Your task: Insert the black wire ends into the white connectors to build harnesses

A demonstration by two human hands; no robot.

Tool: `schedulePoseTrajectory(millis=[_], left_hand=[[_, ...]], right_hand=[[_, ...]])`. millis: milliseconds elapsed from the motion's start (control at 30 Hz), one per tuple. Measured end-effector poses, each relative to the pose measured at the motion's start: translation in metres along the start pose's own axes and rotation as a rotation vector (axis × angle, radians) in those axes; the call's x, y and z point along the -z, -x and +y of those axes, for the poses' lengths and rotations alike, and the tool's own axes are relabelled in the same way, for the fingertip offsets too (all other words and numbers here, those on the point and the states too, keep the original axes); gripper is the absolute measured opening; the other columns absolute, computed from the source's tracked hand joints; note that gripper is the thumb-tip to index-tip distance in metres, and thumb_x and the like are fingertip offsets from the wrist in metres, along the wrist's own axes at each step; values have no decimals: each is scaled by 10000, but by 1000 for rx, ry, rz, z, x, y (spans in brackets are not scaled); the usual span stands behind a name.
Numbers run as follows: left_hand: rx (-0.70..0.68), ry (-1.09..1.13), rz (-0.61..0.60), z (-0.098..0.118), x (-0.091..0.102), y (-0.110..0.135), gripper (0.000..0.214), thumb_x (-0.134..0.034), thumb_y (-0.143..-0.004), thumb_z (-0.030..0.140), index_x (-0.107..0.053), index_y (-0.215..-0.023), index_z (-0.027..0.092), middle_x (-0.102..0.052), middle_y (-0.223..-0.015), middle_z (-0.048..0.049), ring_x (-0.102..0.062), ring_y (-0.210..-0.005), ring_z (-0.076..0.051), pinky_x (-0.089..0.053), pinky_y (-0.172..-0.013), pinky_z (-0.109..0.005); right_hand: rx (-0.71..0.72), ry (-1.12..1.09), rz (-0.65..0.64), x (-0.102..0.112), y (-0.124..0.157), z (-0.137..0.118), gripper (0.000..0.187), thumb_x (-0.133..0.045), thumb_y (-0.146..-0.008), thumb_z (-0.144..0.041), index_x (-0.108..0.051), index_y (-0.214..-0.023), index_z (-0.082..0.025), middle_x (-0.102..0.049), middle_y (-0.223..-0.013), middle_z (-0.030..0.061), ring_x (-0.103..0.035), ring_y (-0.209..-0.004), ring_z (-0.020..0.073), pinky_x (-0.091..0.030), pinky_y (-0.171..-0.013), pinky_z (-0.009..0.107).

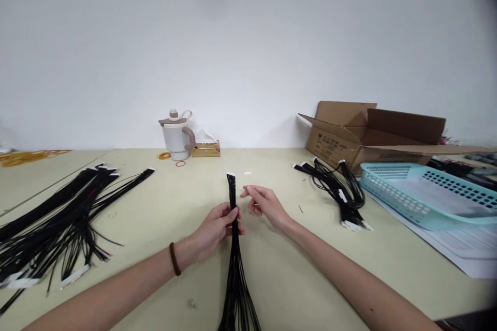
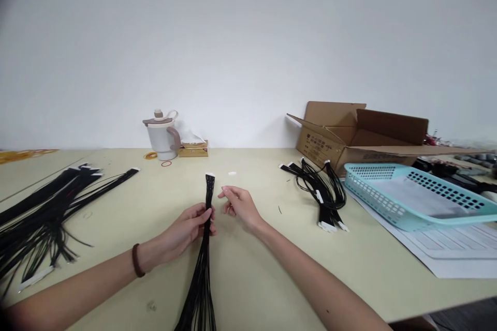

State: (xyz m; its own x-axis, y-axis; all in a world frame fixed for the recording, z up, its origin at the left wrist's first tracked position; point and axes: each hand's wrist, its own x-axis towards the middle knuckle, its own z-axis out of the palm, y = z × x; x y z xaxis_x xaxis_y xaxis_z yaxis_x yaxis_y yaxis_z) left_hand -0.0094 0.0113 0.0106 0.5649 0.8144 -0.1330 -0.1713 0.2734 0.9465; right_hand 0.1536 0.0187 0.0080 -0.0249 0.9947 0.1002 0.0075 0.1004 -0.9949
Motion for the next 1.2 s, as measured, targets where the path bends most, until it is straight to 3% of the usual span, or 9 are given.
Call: schedulePoseTrajectory(millis=[100, 233, 300, 433, 500, 700, 1200], left_hand=[[16, -67, -147, -1, -2, 2, 221, -587, -778, 342, -509, -778, 135, -507, -745, -1, -538, -630, -103, -452, -686, -281], [76, -162, -286, -1, 0, 3, 281, -596, -758, 402, -538, -823, 134, -557, -701, -12, -551, -657, -116, -435, -696, -277], [46, -221, -235, -2, 3, 1, 313, -596, -752, 417, -550, -891, 140, -587, -731, -25, -568, -692, -128, -436, -701, -277], [-141, -295, 73, -2, 17, -10, 384, -629, -713, 422, -557, -969, 146, -621, -874, -59, -596, -785, -159, -461, -752, -317], [-183, -326, 133, -1, 25, -14, 383, -628, -713, 415, -577, -959, 126, -632, -861, -71, -597, -790, -168, -463, -759, -325], [-196, -305, 132, 0, 33, -15, 308, -616, -725, 380, -652, -871, 111, -657, -838, -68, -577, -776, -152, -447, -740, -289], [-202, -375, 296, 2, 21, -10, 195, -625, -669, 305, -654, -729, 121, -632, -654, -22, -557, -613, -123, -446, -614, -255]], right_hand=[[-23, -100, -23, -1, -1, 0, 456, -576, -692, -582, -585, -792, -137, -573, -667, 13, -455, -469, 66, -230, -416, 206], [-26, -169, 7, -3, -1, 2, 399, -626, -664, -542, -496, -655, -166, -430, -487, -64, -385, -442, 54, -206, -431, 200], [-17, -160, 25, -5, -1, 3, 386, -635, -666, -521, -471, -636, -174, -404, -459, -78, -350, -430, 47, -201, -434, 198], [-31, -103, -37, -9, 2, 9, 357, -638, -678, -496, -506, -633, -167, -446, -450, -64, -349, -417, 51, -218, -429, 201], [-37, -67, -90, -12, 5, 12, 338, -634, -686, -486, -539, -653, -163, -466, -460, -56, -371, -419, 59, -236, -423, 204], [20, 90, -203, -17, 11, 18, 300, -540, -776, -456, -576, -732, -161, -484, -480, -51, -406, -420, 61, -290, -424, 198], [86, 248, -223, -18, 16, 13, 271, -477, -821, -405, -554, -692, -180, -494, -481, -41, -429, -427, 77, -330, -455, 210]])
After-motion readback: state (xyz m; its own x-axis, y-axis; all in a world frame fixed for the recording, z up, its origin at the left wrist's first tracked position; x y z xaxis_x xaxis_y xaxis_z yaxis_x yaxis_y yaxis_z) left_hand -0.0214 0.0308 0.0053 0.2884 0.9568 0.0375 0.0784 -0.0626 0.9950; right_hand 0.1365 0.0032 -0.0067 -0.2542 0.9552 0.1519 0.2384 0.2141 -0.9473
